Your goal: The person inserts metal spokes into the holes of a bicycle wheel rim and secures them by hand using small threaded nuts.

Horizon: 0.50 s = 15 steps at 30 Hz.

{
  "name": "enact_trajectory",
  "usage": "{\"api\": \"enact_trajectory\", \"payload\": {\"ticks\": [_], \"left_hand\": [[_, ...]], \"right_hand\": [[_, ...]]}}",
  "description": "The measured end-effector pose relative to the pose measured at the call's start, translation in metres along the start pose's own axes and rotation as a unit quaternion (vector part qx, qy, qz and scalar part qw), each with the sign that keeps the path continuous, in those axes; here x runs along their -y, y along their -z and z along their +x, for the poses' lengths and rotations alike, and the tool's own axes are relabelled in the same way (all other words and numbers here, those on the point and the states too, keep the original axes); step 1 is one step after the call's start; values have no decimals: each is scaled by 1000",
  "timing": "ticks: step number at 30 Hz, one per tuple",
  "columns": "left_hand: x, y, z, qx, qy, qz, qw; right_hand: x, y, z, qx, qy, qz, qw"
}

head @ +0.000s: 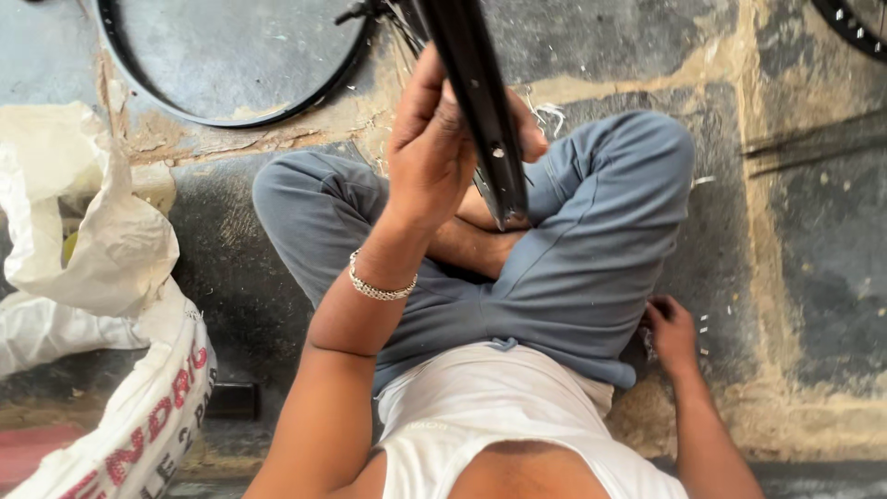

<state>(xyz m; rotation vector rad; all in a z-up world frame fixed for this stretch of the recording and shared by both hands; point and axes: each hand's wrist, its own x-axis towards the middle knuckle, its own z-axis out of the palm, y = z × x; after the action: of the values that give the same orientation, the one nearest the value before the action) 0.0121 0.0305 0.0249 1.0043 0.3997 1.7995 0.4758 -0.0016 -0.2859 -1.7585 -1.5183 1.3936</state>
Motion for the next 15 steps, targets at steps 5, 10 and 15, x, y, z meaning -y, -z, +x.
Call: {"api": "enact_trajectory", "payload": {"ticks": [5,10,15], "left_hand": [[2,1,-1,15,8,-7,1000],[-2,-1,5,31,7,-6,999],[-5,-4,5,38,11,-5,999]], "right_hand": [[-2,6,-4,42,-112,419,900],[52,5,3,-15,-98,485,869],[170,28,6,-60,25,518,853]]}}
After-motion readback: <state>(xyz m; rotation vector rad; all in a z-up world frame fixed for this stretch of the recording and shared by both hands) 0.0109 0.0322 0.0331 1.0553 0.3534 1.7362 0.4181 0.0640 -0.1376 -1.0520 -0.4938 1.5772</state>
